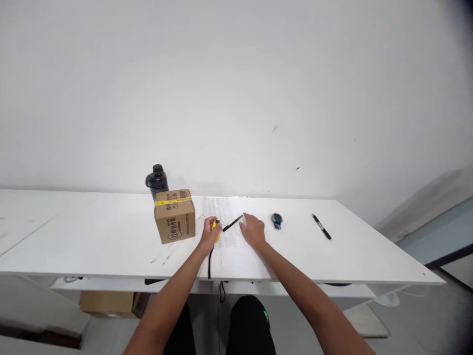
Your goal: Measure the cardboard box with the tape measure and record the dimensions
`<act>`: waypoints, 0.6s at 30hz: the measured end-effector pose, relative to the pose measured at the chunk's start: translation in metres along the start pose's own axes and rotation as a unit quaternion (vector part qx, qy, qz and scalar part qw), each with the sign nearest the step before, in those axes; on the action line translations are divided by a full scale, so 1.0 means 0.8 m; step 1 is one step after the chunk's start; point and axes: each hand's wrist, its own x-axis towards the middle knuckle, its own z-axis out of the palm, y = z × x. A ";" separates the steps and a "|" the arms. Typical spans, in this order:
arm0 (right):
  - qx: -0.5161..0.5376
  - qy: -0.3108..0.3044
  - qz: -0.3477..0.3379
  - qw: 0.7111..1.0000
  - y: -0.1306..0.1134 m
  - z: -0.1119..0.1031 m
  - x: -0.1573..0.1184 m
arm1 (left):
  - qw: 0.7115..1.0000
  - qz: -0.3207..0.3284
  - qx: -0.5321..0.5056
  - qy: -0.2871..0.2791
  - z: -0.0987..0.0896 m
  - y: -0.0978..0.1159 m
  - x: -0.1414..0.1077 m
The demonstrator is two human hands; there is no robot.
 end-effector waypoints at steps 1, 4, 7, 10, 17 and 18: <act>-0.020 0.009 -0.015 1.000 -0.004 -0.004 0.000 | 1.000 -0.002 0.002 0.003 -0.003 0.000 -0.007; -0.063 0.017 -0.064 0.996 -0.028 -0.022 0.002 | 0.999 -0.022 0.036 -0.021 -0.016 0.005 -0.028; -0.001 -0.007 -0.044 0.999 -0.071 -0.044 0.000 | 0.992 -0.029 0.098 -0.076 -0.034 0.016 -0.049; 0.148 -0.113 -0.031 0.982 -0.116 -0.060 -0.014 | 0.986 0.002 0.121 -0.111 -0.051 0.020 -0.076; 0.193 -0.180 -0.071 0.962 -0.142 -0.060 -0.054 | 0.898 0.206 0.383 -0.066 -0.062 0.019 -0.129; 0.186 -0.179 -0.066 0.964 -0.139 -0.059 -0.055 | 0.888 0.222 0.400 -0.042 -0.064 0.027 -0.132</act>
